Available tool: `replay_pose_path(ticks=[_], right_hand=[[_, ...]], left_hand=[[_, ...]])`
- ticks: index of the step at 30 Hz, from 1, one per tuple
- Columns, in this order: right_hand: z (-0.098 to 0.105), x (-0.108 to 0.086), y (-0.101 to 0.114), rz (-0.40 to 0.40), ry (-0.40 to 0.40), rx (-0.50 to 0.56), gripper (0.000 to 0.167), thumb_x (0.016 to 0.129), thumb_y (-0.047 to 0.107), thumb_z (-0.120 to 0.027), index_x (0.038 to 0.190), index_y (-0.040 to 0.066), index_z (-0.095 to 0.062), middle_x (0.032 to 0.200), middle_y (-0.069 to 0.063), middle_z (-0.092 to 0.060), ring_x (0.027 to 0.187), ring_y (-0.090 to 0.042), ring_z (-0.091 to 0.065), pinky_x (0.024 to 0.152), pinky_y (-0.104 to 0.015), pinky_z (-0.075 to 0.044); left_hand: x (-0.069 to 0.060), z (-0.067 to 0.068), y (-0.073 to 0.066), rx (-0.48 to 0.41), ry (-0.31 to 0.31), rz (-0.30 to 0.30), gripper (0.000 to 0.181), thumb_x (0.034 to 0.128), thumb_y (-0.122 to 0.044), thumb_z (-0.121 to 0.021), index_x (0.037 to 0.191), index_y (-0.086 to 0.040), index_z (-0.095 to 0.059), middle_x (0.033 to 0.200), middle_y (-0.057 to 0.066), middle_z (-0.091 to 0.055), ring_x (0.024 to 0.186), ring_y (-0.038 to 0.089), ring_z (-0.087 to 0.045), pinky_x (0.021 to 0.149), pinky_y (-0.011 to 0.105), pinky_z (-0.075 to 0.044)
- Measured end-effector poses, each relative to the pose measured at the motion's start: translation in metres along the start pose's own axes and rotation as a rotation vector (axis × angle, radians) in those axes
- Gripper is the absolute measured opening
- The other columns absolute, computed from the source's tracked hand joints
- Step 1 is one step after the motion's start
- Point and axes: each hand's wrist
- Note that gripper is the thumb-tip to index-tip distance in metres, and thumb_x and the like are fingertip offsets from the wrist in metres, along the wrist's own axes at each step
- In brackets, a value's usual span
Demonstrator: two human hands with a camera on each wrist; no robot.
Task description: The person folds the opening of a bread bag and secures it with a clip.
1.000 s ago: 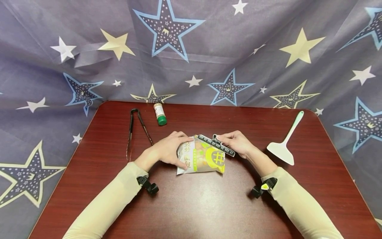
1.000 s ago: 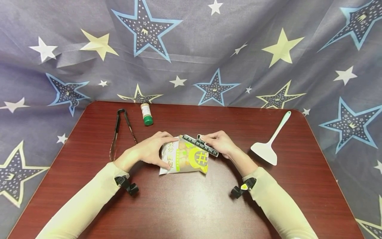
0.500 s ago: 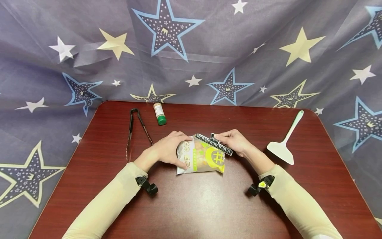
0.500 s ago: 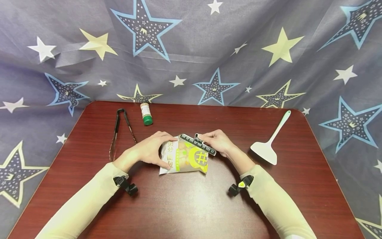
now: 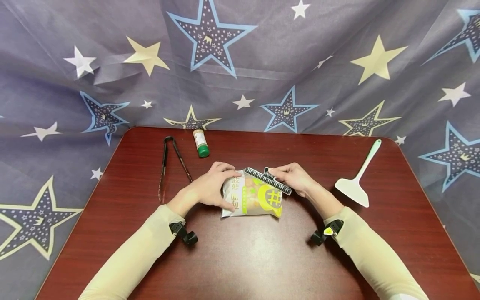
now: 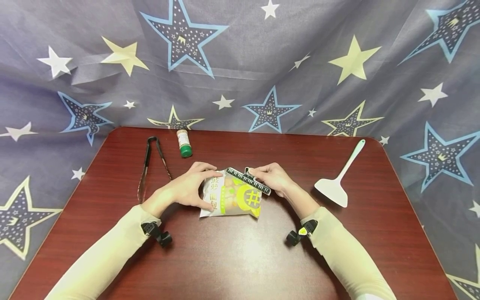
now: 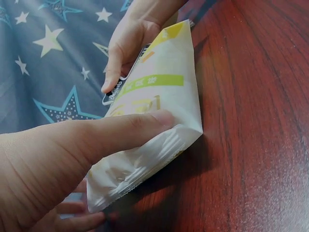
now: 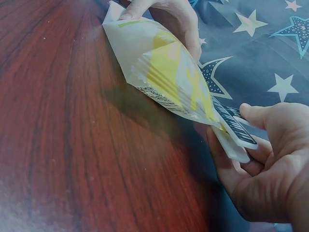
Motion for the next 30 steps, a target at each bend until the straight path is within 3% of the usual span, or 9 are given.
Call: replay_pose_path(ticks=[8, 30], right_hand=[[-0.0007, 0.0024, -0.0011, 0.009, -0.024, 0.007, 0.043, 0.104, 0.025, -0.069, 0.13, -0.009, -0.071, 0.085, 0.001, -0.079, 0.074, -0.004, -0.07, 0.066, -0.021, -0.058], [-0.003, 0.0055, 0.0038, 0.01, -0.028, 0.009, 0.045, 0.104, 0.027, -0.069, 0.131, -0.009, -0.07, 0.087, 0.0, -0.079, 0.073, -0.005, -0.071, 0.066, -0.022, -0.059]], left_hand=[[-0.0014, -0.0007, -0.0012, -0.018, -0.038, 0.003, 0.099, 0.0649, -0.047, -0.1, 0.15, -0.012, -0.061, 0.137, 0.01, -0.062, 0.134, 0.032, -0.048, 0.11, 0.048, -0.05], [0.0012, -0.0025, 0.003, -0.026, -0.012, 0.005, 0.099, 0.0662, -0.046, -0.099, 0.151, -0.014, -0.06, 0.139, 0.01, -0.062, 0.135, 0.031, -0.049, 0.111, 0.047, -0.049]])
Point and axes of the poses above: each hand's wrist, its own x-axis towards the middle knuckle, its own z-axis out of the back of the hand, y = z × x
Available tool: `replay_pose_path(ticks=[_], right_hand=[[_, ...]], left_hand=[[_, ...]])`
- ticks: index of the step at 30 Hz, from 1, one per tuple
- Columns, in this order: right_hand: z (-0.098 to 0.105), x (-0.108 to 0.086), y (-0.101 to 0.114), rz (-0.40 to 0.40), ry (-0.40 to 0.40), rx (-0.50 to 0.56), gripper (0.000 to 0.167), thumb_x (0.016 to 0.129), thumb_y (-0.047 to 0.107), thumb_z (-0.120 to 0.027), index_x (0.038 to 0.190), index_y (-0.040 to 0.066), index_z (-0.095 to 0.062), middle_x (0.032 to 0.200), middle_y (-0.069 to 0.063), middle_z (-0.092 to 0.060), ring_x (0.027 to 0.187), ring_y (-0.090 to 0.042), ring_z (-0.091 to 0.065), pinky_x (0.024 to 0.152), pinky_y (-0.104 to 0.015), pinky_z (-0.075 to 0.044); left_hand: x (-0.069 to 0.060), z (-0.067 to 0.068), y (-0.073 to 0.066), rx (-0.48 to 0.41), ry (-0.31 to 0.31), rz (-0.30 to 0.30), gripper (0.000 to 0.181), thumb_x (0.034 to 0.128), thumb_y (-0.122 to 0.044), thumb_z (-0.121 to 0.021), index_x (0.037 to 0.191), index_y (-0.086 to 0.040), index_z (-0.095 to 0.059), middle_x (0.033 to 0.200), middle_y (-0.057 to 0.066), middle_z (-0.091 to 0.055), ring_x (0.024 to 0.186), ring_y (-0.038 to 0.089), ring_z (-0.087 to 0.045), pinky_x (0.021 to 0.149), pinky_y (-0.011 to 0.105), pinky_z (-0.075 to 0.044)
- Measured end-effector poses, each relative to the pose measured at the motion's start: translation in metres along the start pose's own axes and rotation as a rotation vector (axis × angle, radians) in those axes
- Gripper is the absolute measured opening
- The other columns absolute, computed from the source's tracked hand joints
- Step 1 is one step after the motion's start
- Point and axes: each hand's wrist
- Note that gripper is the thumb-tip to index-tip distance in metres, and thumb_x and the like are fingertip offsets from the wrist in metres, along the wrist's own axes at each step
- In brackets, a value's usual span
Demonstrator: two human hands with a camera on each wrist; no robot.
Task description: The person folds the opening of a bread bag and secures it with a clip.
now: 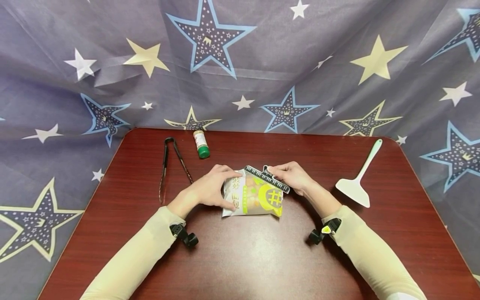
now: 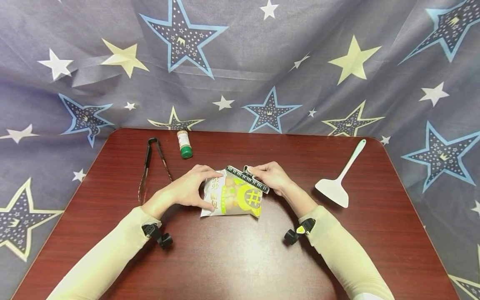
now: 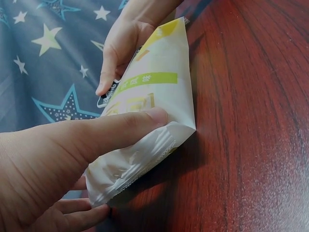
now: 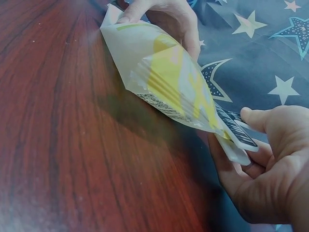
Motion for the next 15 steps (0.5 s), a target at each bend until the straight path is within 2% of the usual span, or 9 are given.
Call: replay_pose_path(ticks=[10, 15], right_hand=[[-0.004, 0.0026, 0.0009, -0.008, -0.003, 0.009, 0.043, 0.104, 0.026, -0.07, 0.131, -0.008, -0.071, 0.085, 0.0, -0.079, 0.072, -0.006, -0.071, 0.066, -0.023, -0.059], [-0.0048, 0.0033, 0.0019, 0.002, 0.0, -0.009, 0.044, 0.104, 0.027, -0.07, 0.131, -0.007, -0.071, 0.09, -0.003, -0.08, 0.073, -0.005, -0.072, 0.067, -0.023, -0.06]], left_hand=[[0.0, 0.0005, -0.001, -0.003, -0.002, -0.001, 0.098, 0.0665, -0.045, -0.099, 0.151, -0.015, -0.06, 0.138, 0.009, -0.063, 0.135, 0.031, -0.05, 0.112, 0.047, -0.049], [-0.0007, 0.0003, -0.0013, -0.007, -0.001, 0.005, 0.098, 0.0665, -0.045, -0.099, 0.151, -0.014, -0.06, 0.137, 0.009, -0.063, 0.135, 0.031, -0.05, 0.111, 0.047, -0.049]])
Point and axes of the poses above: each hand's wrist, its own x-axis towards the middle knuckle, its own z-axis out of the back of the hand, y = z × x
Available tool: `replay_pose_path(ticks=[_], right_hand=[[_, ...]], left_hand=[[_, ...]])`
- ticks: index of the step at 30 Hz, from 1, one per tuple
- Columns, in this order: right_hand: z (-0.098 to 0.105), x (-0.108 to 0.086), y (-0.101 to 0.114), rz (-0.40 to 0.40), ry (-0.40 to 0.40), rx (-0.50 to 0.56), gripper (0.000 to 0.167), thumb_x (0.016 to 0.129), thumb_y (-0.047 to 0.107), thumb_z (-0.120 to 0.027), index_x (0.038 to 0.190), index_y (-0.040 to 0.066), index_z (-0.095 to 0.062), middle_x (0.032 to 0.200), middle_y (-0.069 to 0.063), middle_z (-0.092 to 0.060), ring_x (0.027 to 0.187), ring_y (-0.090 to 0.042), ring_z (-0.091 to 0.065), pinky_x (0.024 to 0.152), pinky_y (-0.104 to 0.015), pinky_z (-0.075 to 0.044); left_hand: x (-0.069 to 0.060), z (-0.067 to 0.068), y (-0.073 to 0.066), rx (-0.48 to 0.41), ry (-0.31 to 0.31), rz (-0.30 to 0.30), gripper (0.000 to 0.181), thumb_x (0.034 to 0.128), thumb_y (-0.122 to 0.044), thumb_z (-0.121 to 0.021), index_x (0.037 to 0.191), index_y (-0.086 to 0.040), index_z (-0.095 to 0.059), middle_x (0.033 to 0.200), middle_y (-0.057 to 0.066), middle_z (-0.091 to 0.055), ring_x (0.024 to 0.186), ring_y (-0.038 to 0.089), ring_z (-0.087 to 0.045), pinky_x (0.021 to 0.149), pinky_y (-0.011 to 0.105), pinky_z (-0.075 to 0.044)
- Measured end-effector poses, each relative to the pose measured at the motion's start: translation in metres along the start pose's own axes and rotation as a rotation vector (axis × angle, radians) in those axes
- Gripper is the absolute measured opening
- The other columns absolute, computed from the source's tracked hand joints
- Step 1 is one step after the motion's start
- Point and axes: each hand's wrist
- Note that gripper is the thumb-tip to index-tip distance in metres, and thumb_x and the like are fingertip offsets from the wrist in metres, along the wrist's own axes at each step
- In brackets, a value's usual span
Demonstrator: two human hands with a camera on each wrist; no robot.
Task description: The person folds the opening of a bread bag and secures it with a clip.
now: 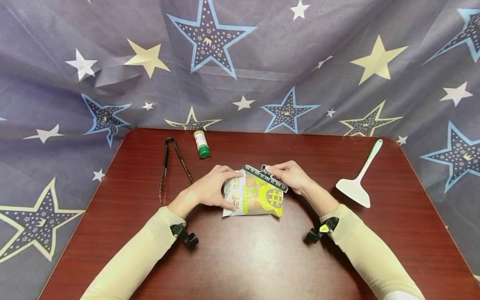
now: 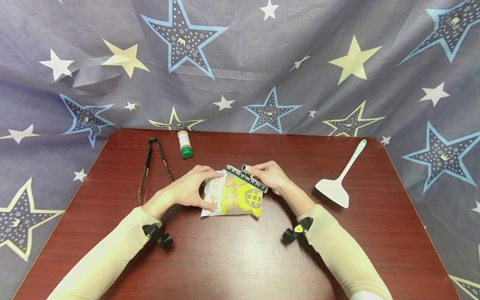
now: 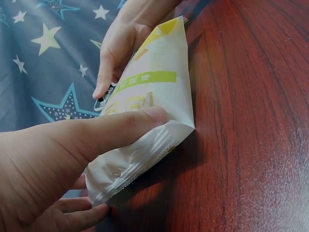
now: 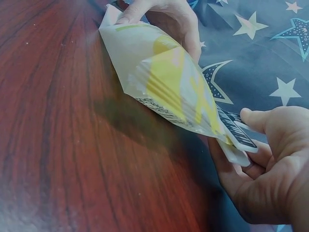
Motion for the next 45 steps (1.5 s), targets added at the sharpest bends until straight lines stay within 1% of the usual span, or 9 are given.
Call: replay_pose_path(ticks=[3, 6, 12, 20, 31, 35, 40, 43, 45], right_hand=[[-0.0003, 0.0002, 0.0003, 0.005, -0.002, -0.01, 0.044, 0.104, 0.027, -0.07, 0.131, -0.007, -0.071, 0.095, -0.005, -0.081, 0.074, -0.005, -0.072, 0.067, -0.023, -0.06], [-0.0002, 0.0015, 0.0007, 0.002, -0.008, -0.013, 0.043, 0.104, 0.027, -0.07, 0.13, -0.007, -0.072, 0.097, -0.006, -0.081, 0.074, -0.005, -0.072, 0.067, -0.022, -0.06], [-0.0011, 0.0049, 0.0011, -0.003, -0.012, -0.012, 0.041, 0.104, 0.026, -0.07, 0.129, -0.006, -0.073, 0.095, -0.004, -0.08, 0.075, -0.005, -0.071, 0.068, -0.022, -0.06], [-0.003, 0.0047, 0.0016, 0.009, 0.003, 0.002, 0.042, 0.104, 0.025, -0.069, 0.129, -0.008, -0.072, 0.089, 0.001, -0.078, 0.075, -0.004, -0.07, 0.067, -0.021, -0.058], [-0.0053, 0.0068, 0.0026, 0.025, 0.021, 0.005, 0.041, 0.104, 0.024, -0.069, 0.13, -0.008, -0.071, 0.09, 0.001, -0.079, 0.076, -0.004, -0.071, 0.069, -0.021, -0.059], [-0.0049, 0.0061, 0.003, 0.026, 0.016, -0.008, 0.041, 0.104, 0.023, -0.069, 0.129, -0.008, -0.072, 0.098, -0.003, -0.08, 0.077, -0.003, -0.07, 0.069, -0.02, -0.058], [-0.0024, 0.0047, 0.0039, 0.03, 0.008, -0.034, 0.039, 0.104, 0.023, -0.07, 0.128, -0.007, -0.073, 0.115, -0.012, -0.079, 0.08, -0.002, -0.069, 0.07, -0.019, -0.058], [-0.0005, 0.0037, 0.0037, 0.027, 0.009, -0.034, 0.04, 0.103, 0.023, -0.07, 0.129, -0.007, -0.073, 0.115, -0.011, -0.079, 0.08, -0.002, -0.068, 0.07, -0.019, -0.057], [0.0001, 0.0037, 0.0028, 0.022, 0.015, -0.029, 0.041, 0.104, 0.024, -0.07, 0.13, -0.007, -0.072, 0.119, -0.015, -0.078, 0.081, -0.002, -0.069, 0.071, -0.019, -0.058]], left_hand=[[-0.0001, -0.0001, -0.0003, -0.004, 0.001, -0.001, 0.098, 0.0666, -0.044, -0.099, 0.151, -0.013, -0.06, 0.137, 0.009, -0.063, 0.135, 0.031, -0.05, 0.111, 0.047, -0.049], [0.0001, 0.0, -0.0004, -0.004, 0.001, -0.003, 0.098, 0.0667, -0.044, -0.1, 0.151, -0.013, -0.06, 0.137, 0.009, -0.063, 0.135, 0.031, -0.05, 0.112, 0.047, -0.049], [0.0004, 0.0001, -0.0004, 0.0, 0.001, -0.001, 0.098, 0.0668, -0.044, -0.1, 0.151, -0.014, -0.06, 0.137, 0.009, -0.063, 0.136, 0.031, -0.05, 0.112, 0.047, -0.049], [0.0002, -0.0001, -0.0006, -0.006, 0.001, -0.002, 0.098, 0.0665, -0.044, -0.1, 0.151, -0.014, -0.06, 0.137, 0.009, -0.063, 0.135, 0.031, -0.049, 0.112, 0.048, -0.048], [0.0005, 0.0001, -0.0007, -0.002, 0.006, 0.002, 0.099, 0.0665, -0.044, -0.1, 0.151, -0.015, -0.059, 0.137, 0.009, -0.063, 0.136, 0.032, -0.049, 0.113, 0.048, -0.048], [0.0005, 0.0002, -0.0015, -0.006, 0.008, 0.009, 0.099, 0.0665, -0.044, -0.1, 0.151, -0.015, -0.059, 0.137, 0.008, -0.063, 0.135, 0.031, -0.049, 0.112, 0.048, -0.048], [0.0007, -0.0002, -0.0019, -0.008, 0.013, 0.018, 0.098, 0.0668, -0.044, -0.099, 0.152, -0.016, -0.059, 0.136, 0.007, -0.062, 0.135, 0.03, -0.049, 0.111, 0.047, -0.049], [0.0004, -0.0002, -0.0013, -0.01, 0.011, 0.022, 0.098, 0.0666, -0.045, -0.099, 0.151, -0.017, -0.059, 0.136, 0.007, -0.062, 0.134, 0.03, -0.049, 0.11, 0.047, -0.049], [0.0002, 0.0, -0.001, -0.012, 0.01, 0.024, 0.097, 0.0666, -0.045, -0.099, 0.151, -0.017, -0.06, 0.136, 0.007, -0.062, 0.133, 0.029, -0.049, 0.11, 0.047, -0.049]])
Point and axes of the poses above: each hand's wrist, its own x-axis towards the middle knuckle, its own z-axis out of the back of the hand, y = z × x
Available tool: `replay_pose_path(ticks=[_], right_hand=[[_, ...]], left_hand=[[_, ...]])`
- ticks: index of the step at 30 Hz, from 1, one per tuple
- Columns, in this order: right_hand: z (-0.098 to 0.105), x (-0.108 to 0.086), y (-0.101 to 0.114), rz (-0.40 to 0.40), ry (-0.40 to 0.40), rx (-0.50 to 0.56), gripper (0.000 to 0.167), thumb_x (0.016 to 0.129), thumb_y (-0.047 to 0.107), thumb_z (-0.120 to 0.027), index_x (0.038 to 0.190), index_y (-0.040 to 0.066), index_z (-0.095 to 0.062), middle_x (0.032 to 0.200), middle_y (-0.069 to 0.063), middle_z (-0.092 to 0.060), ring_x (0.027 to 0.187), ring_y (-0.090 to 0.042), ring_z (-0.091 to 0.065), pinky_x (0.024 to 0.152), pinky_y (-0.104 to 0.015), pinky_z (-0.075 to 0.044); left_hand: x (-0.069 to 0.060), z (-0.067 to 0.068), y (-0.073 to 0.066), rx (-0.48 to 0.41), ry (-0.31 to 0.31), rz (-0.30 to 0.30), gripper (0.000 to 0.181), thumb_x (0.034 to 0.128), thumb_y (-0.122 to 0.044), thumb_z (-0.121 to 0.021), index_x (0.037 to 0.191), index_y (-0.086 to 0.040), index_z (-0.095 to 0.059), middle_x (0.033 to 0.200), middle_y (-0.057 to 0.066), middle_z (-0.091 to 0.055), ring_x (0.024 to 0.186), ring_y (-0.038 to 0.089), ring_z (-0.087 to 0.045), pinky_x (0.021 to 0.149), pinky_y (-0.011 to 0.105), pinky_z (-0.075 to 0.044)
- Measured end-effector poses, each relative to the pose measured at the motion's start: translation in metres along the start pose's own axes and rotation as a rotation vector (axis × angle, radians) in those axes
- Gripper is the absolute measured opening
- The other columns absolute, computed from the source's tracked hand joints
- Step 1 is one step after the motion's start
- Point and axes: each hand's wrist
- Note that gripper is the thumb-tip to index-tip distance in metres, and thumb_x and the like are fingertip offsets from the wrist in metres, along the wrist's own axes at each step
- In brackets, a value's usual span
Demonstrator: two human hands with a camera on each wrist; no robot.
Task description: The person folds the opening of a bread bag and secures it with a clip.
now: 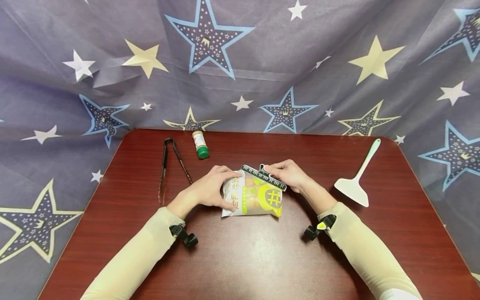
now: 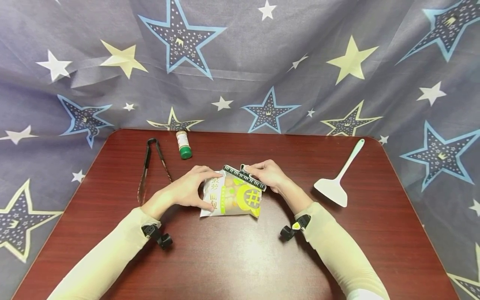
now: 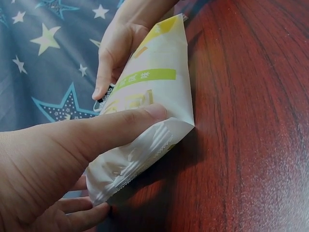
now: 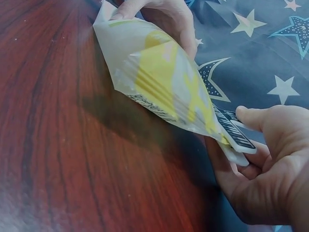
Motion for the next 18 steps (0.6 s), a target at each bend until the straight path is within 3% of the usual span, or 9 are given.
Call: replay_pose_path(ticks=[6, 18], right_hand=[[-0.0008, 0.001, -0.0019, 0.006, 0.0, -0.005, 0.041, 0.104, 0.024, -0.069, 0.131, -0.007, -0.072, 0.138, -0.024, -0.069, 0.09, -0.001, -0.067, 0.074, -0.019, -0.058], [-0.0019, 0.0017, -0.0048, 0.0, -0.003, 0.025, 0.041, 0.103, 0.024, -0.071, 0.129, -0.008, -0.072, 0.115, -0.013, -0.078, 0.08, -0.003, -0.069, 0.071, -0.02, -0.059]], left_hand=[[-0.0008, -0.0001, -0.0003, -0.002, 0.0, 0.002, 0.097, 0.0668, -0.044, -0.099, 0.151, -0.016, -0.06, 0.135, 0.008, -0.062, 0.132, 0.03, -0.05, 0.11, 0.048, -0.05], [-0.0007, -0.0015, 0.0004, 0.004, -0.006, -0.005, 0.098, 0.0672, -0.045, -0.099, 0.151, -0.016, -0.059, 0.135, 0.007, -0.062, 0.132, 0.03, -0.05, 0.11, 0.047, -0.05]])
Point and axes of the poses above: each hand's wrist, its own x-axis towards the middle knuckle, its own z-axis out of the back of the hand, y = z × x
